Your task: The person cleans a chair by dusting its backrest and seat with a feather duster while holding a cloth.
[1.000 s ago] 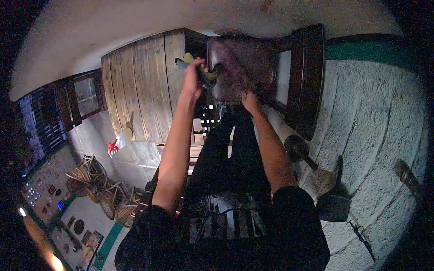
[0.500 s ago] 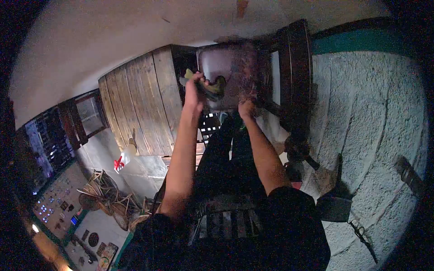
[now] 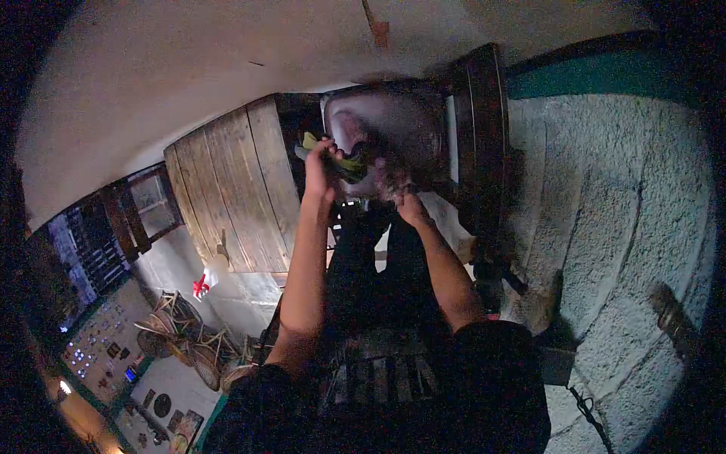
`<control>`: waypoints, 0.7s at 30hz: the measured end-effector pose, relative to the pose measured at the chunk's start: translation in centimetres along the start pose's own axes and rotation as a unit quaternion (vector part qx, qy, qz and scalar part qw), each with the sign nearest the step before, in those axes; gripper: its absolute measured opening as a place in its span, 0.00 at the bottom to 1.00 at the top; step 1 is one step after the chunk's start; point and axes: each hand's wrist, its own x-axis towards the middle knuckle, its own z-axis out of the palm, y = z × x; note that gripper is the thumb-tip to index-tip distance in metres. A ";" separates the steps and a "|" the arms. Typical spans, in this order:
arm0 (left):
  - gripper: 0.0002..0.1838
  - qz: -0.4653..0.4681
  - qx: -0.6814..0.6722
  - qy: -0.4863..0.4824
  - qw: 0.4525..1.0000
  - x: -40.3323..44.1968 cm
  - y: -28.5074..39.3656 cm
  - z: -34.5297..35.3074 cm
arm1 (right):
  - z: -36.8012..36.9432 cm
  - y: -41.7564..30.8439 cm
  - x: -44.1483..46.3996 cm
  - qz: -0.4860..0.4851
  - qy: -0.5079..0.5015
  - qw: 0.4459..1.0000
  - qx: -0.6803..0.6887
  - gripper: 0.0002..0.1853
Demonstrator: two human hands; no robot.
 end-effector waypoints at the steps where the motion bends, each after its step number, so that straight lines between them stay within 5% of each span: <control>1: 0.06 -0.001 -0.003 0.002 1.000 0.0 -0.4 -0.3 | -0.7 -0.5 -0.8 0.000 -0.002 1.000 -0.003 0.25; 3: 0.06 0.003 0.004 -0.011 1.000 0.1 -0.6 -1.1 | -1.8 -2.4 -2.0 0.015 0.005 0.999 -0.050 0.23; 7: 0.05 -0.008 0.020 -0.003 1.000 -0.6 -1.2 -2.5 | -0.4 -4.7 -3.2 0.069 0.206 0.973 0.071 0.19; 9: 0.05 -0.007 0.030 -0.019 0.999 -0.8 -1.5 -3.6 | -1.8 -4.2 -3.9 -0.010 0.180 0.981 0.074 0.17; 10: 0.06 0.001 0.034 -0.034 0.999 -0.9 -1.7 -3.9 | -2.6 -2.9 -4.0 -0.035 0.065 0.997 0.014 0.22; 13: 0.07 -0.006 0.036 -0.010 0.999 -2.0 -2.1 -4.8 | -0.5 -0.8 -3.5 0.005 0.018 0.998 -0.061 0.24; 17: 0.07 -0.013 0.029 -0.003 0.999 -3.6 -2.5 -6.1 | 3.4 -1.0 -3.8 0.102 0.207 0.973 -0.005 0.24; 20: 0.06 -0.023 0.016 -0.046 0.999 -4.3 -3.2 -7.7 | 4.3 -0.4 -4.8 0.035 0.226 0.970 0.077 0.22; 21: 0.06 -0.025 0.017 -0.033 0.999 -4.5 -3.5 -8.1 | 3.8 -0.4 -5.1 -0.004 0.153 0.988 0.035 0.22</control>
